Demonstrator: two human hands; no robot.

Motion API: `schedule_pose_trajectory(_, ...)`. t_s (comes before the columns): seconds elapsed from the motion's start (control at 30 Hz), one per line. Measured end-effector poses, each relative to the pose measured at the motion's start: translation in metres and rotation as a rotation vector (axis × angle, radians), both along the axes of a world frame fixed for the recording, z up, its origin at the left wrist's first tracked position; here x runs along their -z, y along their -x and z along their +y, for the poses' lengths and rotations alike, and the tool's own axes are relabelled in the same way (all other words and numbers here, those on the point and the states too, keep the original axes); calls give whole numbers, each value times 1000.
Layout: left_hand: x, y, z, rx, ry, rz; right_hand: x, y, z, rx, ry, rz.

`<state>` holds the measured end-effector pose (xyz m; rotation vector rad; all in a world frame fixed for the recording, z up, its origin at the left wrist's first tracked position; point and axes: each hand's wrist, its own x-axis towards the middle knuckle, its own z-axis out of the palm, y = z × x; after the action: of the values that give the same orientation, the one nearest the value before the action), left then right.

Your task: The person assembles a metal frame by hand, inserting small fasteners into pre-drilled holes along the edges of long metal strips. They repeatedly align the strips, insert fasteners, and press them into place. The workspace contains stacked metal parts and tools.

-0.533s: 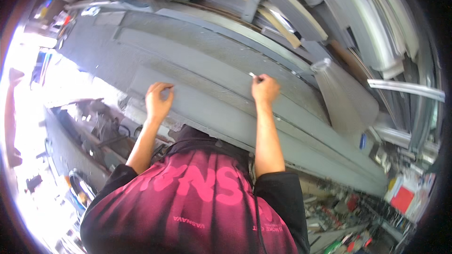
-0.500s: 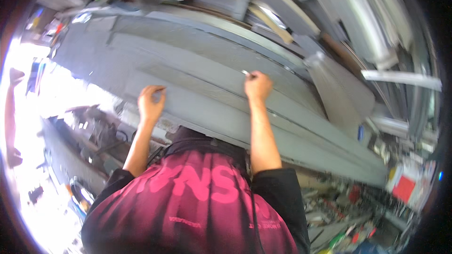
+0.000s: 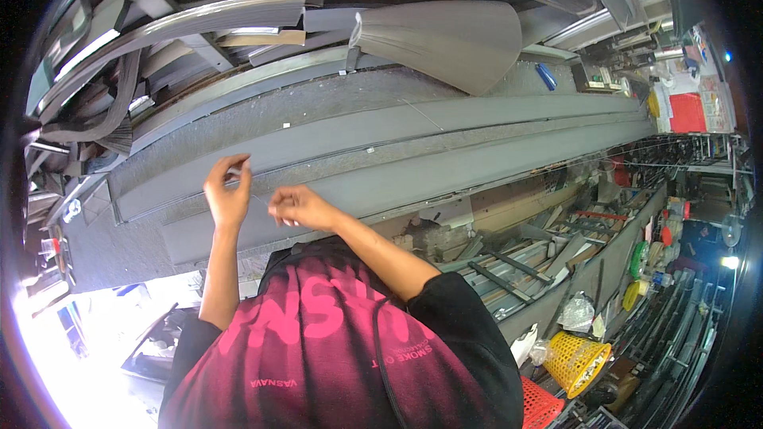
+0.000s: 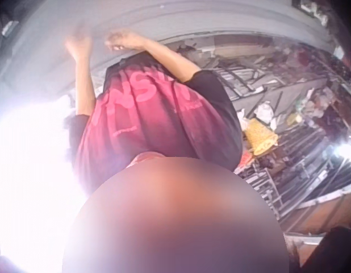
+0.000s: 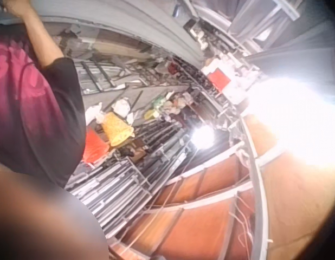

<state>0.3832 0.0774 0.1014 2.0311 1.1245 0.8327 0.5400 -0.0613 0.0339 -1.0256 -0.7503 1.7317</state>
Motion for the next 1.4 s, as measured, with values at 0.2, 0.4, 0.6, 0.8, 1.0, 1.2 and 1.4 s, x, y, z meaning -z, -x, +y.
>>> schedule_pose_trajectory(0.2, 26, -134, -22, 736, -229, 287, 18, -2, -49, -89, -109, -88)
schedule_pose_trajectory(0.4, 81, -213, -51, 955, -449, 712, 19, -20, -56, -134, -176, -219)
schedule_pose_trajectory(0.6, 90, -213, -45, 1021, -513, 711, 26, -21, -56, -84, -198, -154)
schedule_pose_trajectory(0.8, 52, -184, -34, 794, 7, 154, 25, -27, -54, -25, -192, -135)
schedule_pose_trajectory(1.0, 14, -46, 12, 296, 953, -370, -12, -7, -29, 150, -85, -240)
schedule_pose_trajectory(1.2, 9, 124, 34, 86, 895, -471, -72, 77, 42, 260, -154, -446)
schedule_pose_trajectory(1.4, 1, 242, 50, 131, 920, -624, -114, 192, 98, 176, -195, -643)
